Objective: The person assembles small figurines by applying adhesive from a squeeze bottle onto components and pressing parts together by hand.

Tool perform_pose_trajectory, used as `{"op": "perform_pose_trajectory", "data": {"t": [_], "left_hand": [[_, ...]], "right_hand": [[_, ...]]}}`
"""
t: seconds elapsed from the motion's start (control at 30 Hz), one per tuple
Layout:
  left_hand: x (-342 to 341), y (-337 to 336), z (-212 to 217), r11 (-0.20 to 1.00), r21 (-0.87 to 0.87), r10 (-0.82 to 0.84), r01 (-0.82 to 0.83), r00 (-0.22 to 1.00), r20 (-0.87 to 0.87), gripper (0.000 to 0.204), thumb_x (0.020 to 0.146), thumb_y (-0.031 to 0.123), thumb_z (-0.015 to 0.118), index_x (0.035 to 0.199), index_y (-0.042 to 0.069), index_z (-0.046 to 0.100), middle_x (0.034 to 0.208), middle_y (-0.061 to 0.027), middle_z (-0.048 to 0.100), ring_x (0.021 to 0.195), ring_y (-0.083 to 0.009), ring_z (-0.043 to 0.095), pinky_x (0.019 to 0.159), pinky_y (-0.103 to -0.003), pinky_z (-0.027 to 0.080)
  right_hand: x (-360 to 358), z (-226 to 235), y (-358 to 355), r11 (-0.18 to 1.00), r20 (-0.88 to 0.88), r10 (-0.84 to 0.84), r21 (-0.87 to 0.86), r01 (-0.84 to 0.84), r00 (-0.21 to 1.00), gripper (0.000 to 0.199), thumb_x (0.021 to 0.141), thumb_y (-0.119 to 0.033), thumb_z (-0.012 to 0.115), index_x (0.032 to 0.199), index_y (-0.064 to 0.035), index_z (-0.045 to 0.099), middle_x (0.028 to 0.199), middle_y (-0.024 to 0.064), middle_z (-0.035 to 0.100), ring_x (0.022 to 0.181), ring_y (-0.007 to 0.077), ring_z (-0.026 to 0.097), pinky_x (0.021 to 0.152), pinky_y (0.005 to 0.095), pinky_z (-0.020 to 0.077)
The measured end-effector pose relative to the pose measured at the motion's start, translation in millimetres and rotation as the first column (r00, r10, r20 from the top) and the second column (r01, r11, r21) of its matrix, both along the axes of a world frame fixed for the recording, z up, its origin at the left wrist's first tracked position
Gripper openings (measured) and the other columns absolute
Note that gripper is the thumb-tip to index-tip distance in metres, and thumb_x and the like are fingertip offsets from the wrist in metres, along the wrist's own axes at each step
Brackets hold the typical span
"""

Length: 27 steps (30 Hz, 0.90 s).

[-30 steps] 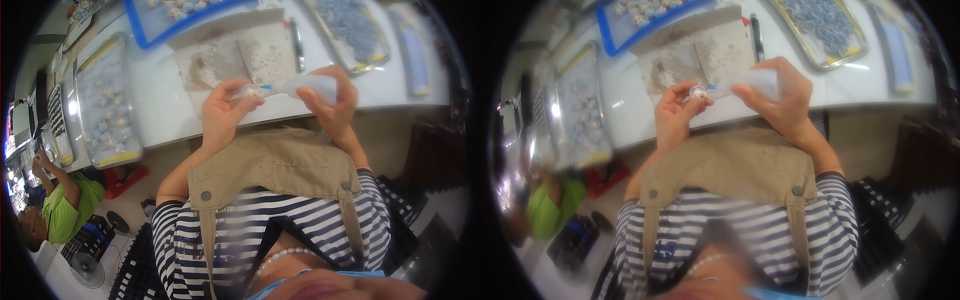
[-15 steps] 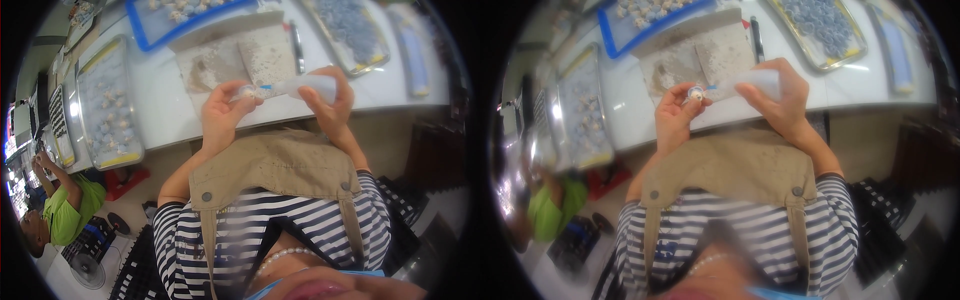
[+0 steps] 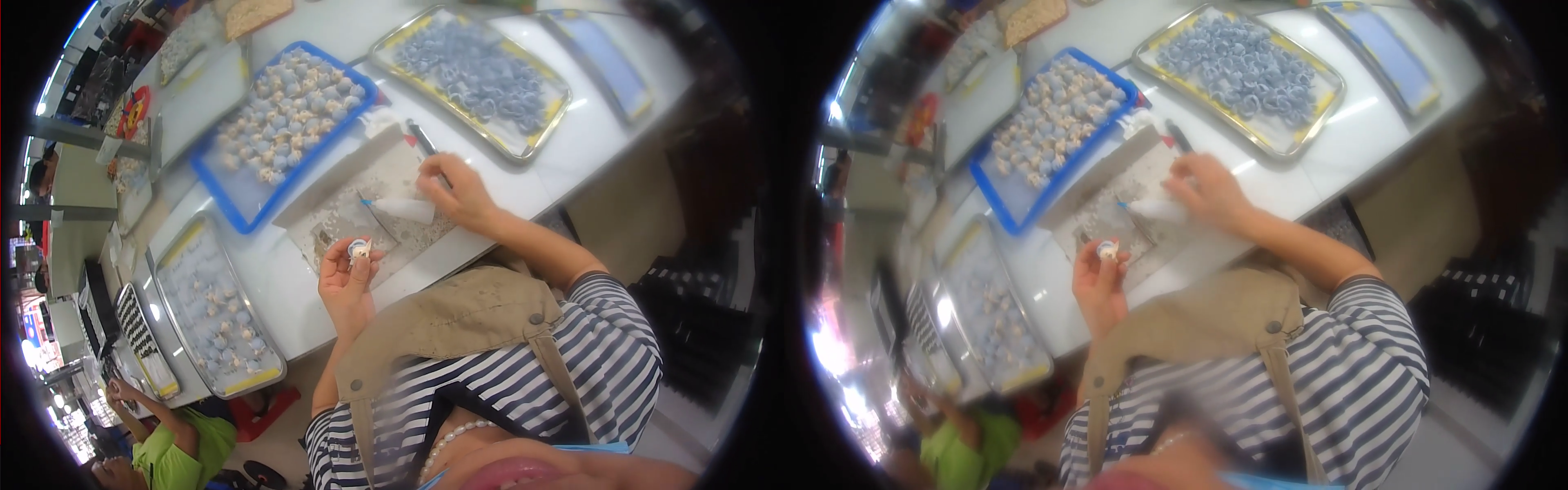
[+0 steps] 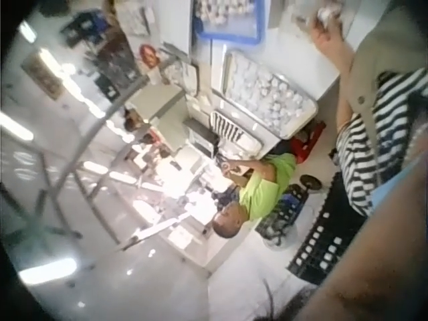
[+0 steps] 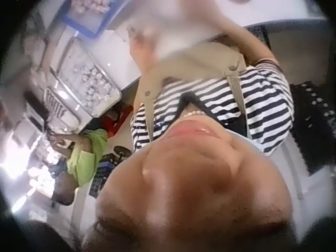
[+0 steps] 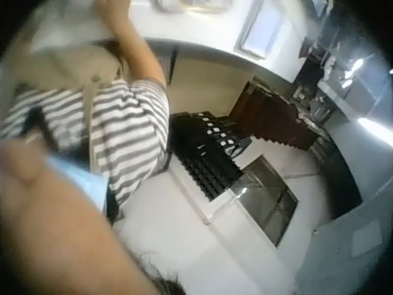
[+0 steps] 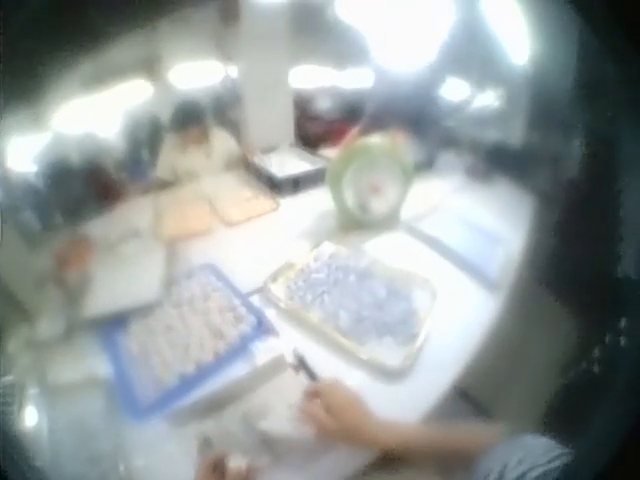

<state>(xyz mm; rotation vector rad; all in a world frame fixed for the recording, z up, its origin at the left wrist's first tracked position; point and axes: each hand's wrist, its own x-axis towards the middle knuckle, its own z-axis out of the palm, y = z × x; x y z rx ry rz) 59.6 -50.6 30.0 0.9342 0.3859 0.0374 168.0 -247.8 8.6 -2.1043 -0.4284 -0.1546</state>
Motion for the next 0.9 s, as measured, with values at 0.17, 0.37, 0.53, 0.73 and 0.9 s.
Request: {"op": "perform_pose_trajectory", "data": {"t": [0.17,0.37,0.53,0.73,0.9], "left_hand": [[15.3,3.9,-3.5,1.000,0.009,-0.012,0.012,1.000,-0.016,0.033,0.078,0.004,0.062,0.108,0.003,0.049,0.105,-0.0099,0.056,0.085,-0.0161,0.059,0.069,-0.020,0.048],[17.1,-7.6,6.4,0.997,0.071,-0.033,0.030,0.999,0.041,0.033,0.078,0.004,0.062,0.108,0.002,0.049,0.105,-0.0098,0.056,0.083,-0.0174,0.059,0.069,-0.023,0.047],[15.7,-18.8,-0.9,0.994,0.103,-0.035,0.035,0.999,-0.006,0.031,0.079,0.001,0.058,0.109,0.001,0.049,0.102,-0.0103,0.057,0.082,-0.0179,0.059,0.070,-0.024,0.047],[22.8,-18.4,-6.8,0.988,0.145,-0.065,0.055,0.996,0.064,0.033,0.079,-0.001,0.057,0.111,0.000,0.048,0.104,-0.0085,0.056,0.086,-0.0186,0.059,0.071,-0.025,0.047],[36.8,-24.7,15.2,0.988,0.131,-0.098,0.077,0.983,0.157,0.039,0.077,-0.004,0.058,0.114,0.000,0.046,0.108,-0.0077,0.054,0.094,-0.0188,0.057,0.078,-0.025,0.046]], "right_hand": [[96.2,6.1,-50.8,0.940,0.368,-0.145,-0.239,0.244,0.918,0.013,0.074,-0.009,0.060,0.087,-0.0044,0.059,0.084,0.0109,0.060,0.080,0.0258,0.056,0.073,0.0337,0.0436],[155.5,-0.2,-73.9,0.793,0.360,-0.167,-0.505,0.342,0.918,0.016,0.074,-0.011,0.053,0.090,-0.0086,0.056,0.083,0.0121,0.059,0.079,0.0316,0.055,0.072,0.0407,0.0439],[167.3,-12.9,-89.2,0.766,0.338,-0.189,-0.537,0.353,0.922,0.020,0.076,-0.009,0.050,0.095,-0.0096,0.057,0.082,0.0136,0.057,0.085,0.0329,0.054,0.073,0.0416,0.0441],[116.9,29.7,-70.5,0.922,-0.175,-0.223,0.280,0.266,0.959,0.025,0.081,-0.010,0.054,0.106,-0.0067,0.056,0.091,0.0052,0.057,0.084,0.0145,0.056,0.072,0.0255,0.0447],[23.7,47.7,-20.3,0.638,-0.456,0.464,0.767,0.071,0.759,0.026,0.080,-0.006,0.059,0.105,-0.0034,0.053,0.089,0.0043,0.057,0.077,0.0106,0.056,0.068,0.0214,0.0437]]}}
